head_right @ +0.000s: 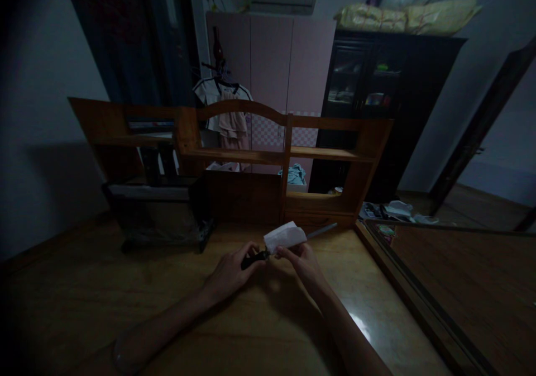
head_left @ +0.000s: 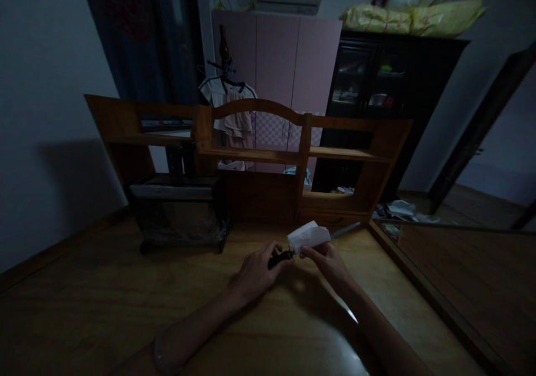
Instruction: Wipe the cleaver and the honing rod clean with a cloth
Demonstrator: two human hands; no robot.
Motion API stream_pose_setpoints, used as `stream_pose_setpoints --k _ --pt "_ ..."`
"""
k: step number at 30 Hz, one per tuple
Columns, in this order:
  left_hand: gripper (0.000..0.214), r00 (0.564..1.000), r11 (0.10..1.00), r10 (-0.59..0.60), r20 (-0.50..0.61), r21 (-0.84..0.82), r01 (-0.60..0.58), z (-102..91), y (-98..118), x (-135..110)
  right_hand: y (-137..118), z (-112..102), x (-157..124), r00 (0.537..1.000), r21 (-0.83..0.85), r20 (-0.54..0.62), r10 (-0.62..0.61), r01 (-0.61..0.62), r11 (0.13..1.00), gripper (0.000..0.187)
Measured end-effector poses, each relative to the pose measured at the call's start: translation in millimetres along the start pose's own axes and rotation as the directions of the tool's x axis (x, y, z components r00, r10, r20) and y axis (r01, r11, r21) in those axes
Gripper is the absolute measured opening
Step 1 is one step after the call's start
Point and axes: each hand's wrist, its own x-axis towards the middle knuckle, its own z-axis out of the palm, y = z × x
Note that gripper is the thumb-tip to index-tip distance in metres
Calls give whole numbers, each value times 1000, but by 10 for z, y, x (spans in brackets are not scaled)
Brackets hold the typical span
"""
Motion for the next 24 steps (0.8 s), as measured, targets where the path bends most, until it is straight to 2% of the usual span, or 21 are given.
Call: stream_pose_setpoints --k 7,14,24 --pt "32 986 995 96 137 13 -99 -32 6 -6 -1 38 -24 999 -8 44 -2 2 1000 28" --pt "27 997 997 56 47 50 -59 46 -68 -15 -8 8 -6 1000 -19 23 -14 14 1000 27" --pt "27 996 995 72 47 70 -75 80 -76 -27 -38 -12 -6 1000 -9 7 -5 5 1000 25"
